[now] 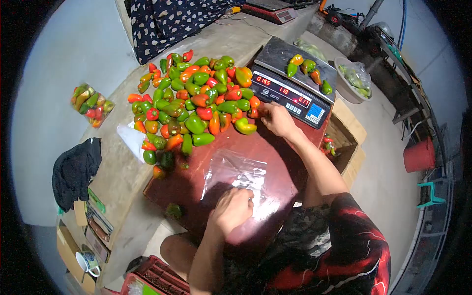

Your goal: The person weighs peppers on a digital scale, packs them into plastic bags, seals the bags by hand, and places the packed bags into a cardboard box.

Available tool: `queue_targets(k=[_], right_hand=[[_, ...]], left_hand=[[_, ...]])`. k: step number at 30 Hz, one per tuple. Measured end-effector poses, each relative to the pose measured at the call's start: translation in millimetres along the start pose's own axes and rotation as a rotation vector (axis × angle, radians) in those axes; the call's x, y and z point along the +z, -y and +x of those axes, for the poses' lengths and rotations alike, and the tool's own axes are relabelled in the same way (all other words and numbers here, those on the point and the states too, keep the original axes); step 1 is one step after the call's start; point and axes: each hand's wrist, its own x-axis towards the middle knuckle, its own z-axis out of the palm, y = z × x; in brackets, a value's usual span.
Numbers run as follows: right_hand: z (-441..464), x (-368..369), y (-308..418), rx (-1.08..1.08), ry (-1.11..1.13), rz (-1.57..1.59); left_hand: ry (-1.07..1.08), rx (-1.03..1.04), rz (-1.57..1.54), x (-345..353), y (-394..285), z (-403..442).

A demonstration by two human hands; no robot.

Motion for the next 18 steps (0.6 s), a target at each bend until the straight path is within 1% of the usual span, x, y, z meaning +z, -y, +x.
queue_targets(k=[3,4,5,8,10,11,13,15,17,18], right_hand=[[-1.5,12.4,-3.5,-0.036,-0.068,-0.086],[1.1,16.1,-4.7,-0.009,-0.008,-0.088],[4.3,17.7,-6.9,-0.010,-0.009,-0.089],[12.3,17.7,-16.7,-0.006,0.043,-0.002],[13.4,4.5,-16.0,0.033,0.052,0.264],[14.4,-6.3,-18.1,0.079,0.048,0.271],[14.6,-40.3,-9.5,0.163,-0.101,0.114],[22.4,-61.0,-41.7,0.062,-0.360,-0.073],[22.1,-86.2,-60.2,0.040,-0.583,-0.371],[22.7,-95.3,-68.2,0.104,-0.577,-0.387]], left_hand=[[-0.011,0.011,0.003,-0.6,-1.9,0.4],[-0.019,0.021,-0.004,-0.8,-2.2,0.3],[-0.020,0.021,-0.004,-1.5,-2.9,0.8],[0.022,0.008,0.019,-2.2,-4.3,3.5],[0.002,0.014,0.034,0.7,-0.2,4.6],[0.006,0.024,0.035,0.6,-0.2,3.9],[-0.023,0.007,0.031,0.2,-0.4,1.3],[-0.054,0.037,0.033,2.0,1.2,0.3],[-0.085,0.062,0.037,0.8,-0.6,0.5],[-0.026,0.017,0.028,-2.2,-3.9,1.5]])
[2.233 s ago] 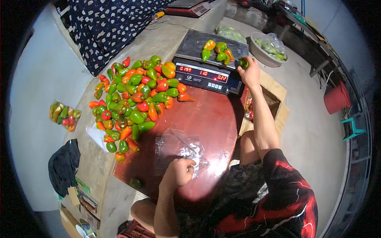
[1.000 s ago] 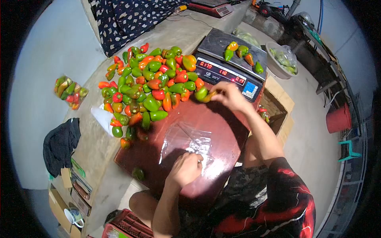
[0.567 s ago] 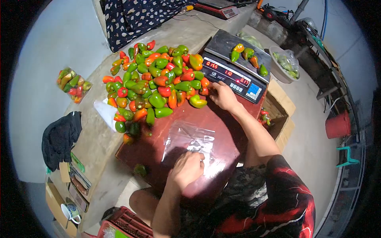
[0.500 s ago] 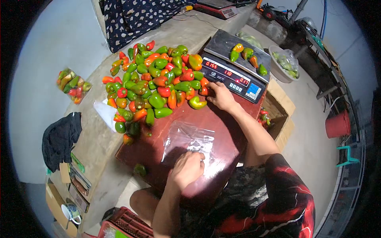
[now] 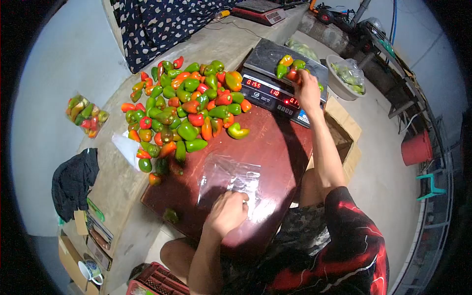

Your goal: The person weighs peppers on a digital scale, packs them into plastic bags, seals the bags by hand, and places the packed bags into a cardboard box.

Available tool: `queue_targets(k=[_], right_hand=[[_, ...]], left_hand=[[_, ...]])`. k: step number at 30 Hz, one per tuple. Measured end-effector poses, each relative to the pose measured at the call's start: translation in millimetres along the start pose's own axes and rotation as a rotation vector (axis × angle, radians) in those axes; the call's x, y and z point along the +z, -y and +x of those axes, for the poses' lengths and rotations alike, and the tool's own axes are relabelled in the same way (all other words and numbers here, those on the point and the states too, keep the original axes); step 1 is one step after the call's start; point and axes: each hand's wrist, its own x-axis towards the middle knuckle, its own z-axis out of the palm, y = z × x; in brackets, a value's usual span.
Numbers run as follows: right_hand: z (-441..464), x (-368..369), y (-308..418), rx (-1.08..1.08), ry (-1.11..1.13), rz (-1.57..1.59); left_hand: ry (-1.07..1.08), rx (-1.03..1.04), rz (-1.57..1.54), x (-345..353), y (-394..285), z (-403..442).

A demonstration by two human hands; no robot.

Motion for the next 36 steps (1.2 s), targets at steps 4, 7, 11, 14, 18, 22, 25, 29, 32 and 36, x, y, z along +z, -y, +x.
queue_targets(k=[4,7,11,14,18,22,25,29,32,36], right_hand=[[2.9,6.8,-27.4,0.101,0.054,-0.060],[-2.0,1.9,-36.2,0.116,0.071,-0.046],[-1.1,-27.0,-30.7,0.121,0.027,0.099],[-6.0,-32.4,-35.3,0.150,-0.006,0.055],[-8.7,-36.2,-39.3,0.158,-0.004,0.062],[-9.5,-43.0,-38.3,0.233,0.033,0.045],[-4.6,-43.7,-42.4,0.277,0.064,0.002],[18.9,-27.7,-37.6,0.318,0.204,-0.062],[46.9,-5.3,-45.7,0.315,0.439,-0.096],[85.3,0.1,-44.3,0.361,0.688,-0.120]], left_hand=[[0.065,-0.061,0.000,1.5,-2.7,4.5],[0.031,-0.029,0.052,7.6,1.3,8.5],[0.039,-0.038,0.017,7.4,-1.3,9.4],[0.037,-0.023,0.029,7.3,-2.0,8.6],[0.040,-0.025,0.033,6.2,-1.1,7.6],[0.030,-0.027,0.037,5.8,-0.7,6.0],[0.018,-0.020,0.042,7.6,2.9,5.3],[0.047,-0.055,0.038,4.2,3.7,4.3],[-0.031,-0.015,0.015,7.2,10.5,3.8],[0.006,-0.062,0.034,-0.3,6.2,2.7]])
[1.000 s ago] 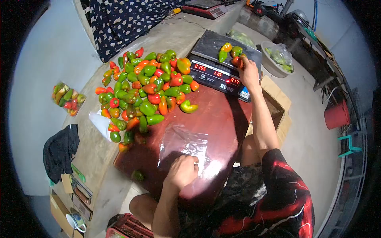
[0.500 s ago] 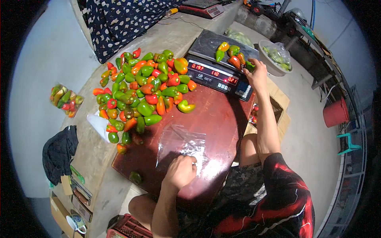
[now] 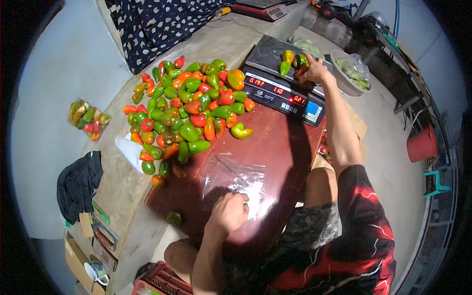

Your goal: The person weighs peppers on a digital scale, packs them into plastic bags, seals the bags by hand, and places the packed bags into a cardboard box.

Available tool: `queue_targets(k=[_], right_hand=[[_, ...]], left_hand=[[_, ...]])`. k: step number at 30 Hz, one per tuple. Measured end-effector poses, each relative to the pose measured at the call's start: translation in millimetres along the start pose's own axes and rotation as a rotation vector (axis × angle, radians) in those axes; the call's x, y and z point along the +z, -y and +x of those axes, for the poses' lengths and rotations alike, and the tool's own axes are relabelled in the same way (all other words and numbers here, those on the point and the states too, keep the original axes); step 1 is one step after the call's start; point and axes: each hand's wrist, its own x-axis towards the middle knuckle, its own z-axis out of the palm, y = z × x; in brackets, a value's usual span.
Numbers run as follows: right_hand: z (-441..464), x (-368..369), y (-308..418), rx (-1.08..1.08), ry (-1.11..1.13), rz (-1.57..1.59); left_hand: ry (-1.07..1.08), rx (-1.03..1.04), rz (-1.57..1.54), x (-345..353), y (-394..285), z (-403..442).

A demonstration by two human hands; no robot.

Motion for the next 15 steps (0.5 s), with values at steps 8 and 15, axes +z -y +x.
queue_targets(k=[8,15], right_hand=[[39.8,-25.9,20.9,-0.070,0.486,-0.038],[38.0,-28.3,35.1,-0.100,0.514,-0.014]], left_hand=[[0.021,-0.006,0.030,2.9,3.2,5.3],[-0.121,0.077,0.003,17.7,13.5,8.4]])
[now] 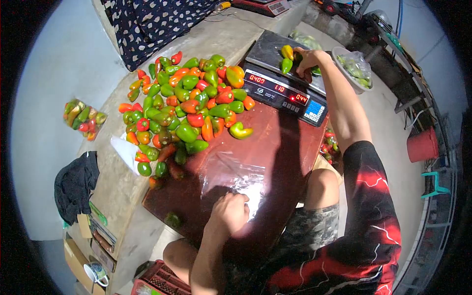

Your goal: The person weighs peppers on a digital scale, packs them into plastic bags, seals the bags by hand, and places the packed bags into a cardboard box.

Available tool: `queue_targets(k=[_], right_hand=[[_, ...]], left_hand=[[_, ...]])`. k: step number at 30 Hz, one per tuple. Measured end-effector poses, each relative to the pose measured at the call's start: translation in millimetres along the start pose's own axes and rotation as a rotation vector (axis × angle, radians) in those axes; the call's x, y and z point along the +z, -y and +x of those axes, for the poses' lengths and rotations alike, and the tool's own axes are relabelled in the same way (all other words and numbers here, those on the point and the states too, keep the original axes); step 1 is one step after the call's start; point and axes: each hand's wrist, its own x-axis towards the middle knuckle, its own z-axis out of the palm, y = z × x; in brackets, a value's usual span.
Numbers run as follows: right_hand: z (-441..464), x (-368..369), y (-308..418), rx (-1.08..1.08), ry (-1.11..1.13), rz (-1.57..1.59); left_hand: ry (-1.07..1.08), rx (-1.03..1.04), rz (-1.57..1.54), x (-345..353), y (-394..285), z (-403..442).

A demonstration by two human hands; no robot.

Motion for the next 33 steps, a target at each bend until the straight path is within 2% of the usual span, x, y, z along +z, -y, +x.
queue_targets(k=[2,3,4,6,8,10,14,15,20,22,24,25,26,28,29,30,32,33], right_hand=[[-2.6,3.9,4.5,0.042,0.035,0.024],[2.3,8.4,4.2,0.048,-0.071,-0.079],[2.4,8.2,0.2,0.049,-0.074,-0.083],[-1.8,6.9,-1.9,0.023,0.035,0.017],[3.3,12.2,-8.0,-0.038,0.026,0.062],[-2.7,19.7,-6.0,0.047,-0.173,-0.065],[0.5,24.8,-17.3,-0.019,-0.188,-0.027],[13.3,30.2,-29.2,-0.083,-0.333,-0.138],[12.6,41.0,-50.2,-0.234,-0.500,-0.101],[-31.3,44.5,-38.9,-0.273,-0.442,0.223],[-89.6,61.1,-20.8,-0.403,-0.199,0.704],[-106.7,73.7,-17.3,-0.612,-0.191,0.758],[-125.4,87.2,-12.8,-0.685,-0.122,0.839],[-167.4,114.2,5.0,-0.891,0.016,0.842],[-183.9,127.4,12.0,-0.995,0.131,0.828],[-200.2,140.9,26.4,-1.055,0.284,0.841],[-229.1,166.0,52.6,-1.094,0.625,0.872],[-236.0,173.6,64.5,-1.127,0.664,0.767]], left_hand=[[0.025,-0.012,0.007,-4.7,-3.7,1.1],[0.043,-0.023,0.019,-7.3,-6.4,1.9],[0.058,-0.033,0.029,-8.7,-8.7,2.3],[0.080,-0.037,0.030,-9.1,-8.7,3.9],[0.105,-0.043,0.036,-10.8,-10.7,3.2],[0.104,-0.070,0.002,-16.3,-13.8,0.2],[0.135,-0.075,0.006,-19.9,-13.6,-2.1],[0.138,-0.079,0.014,-19.9,-12.9,-3.0],[0.135,-0.115,-0.007,-24.4,-13.0,-7.3],[-0.015,-0.049,-0.015,-18.3,-7.0,-9.5],[-0.068,-0.036,-0.073,-24.1,-9.2,-6.9],[-0.115,-0.026,-0.130,-27.0,-10.9,-5.4],[-0.121,-0.030,-0.133,-28.2,-12.5,-4.2],[-0.348,0.019,-0.130,-26.0,-13.9,-2.8],[-0.379,0.058,-0.145,-22.5,-9.6,1.2],[-0.381,0.060,-0.143,-18.2,-8.9,3.5],[-0.516,0.114,-0.280,-14.5,-13.7,6.3],[-0.393,0.030,-0.396,-29.2,-29.3,1.1]])
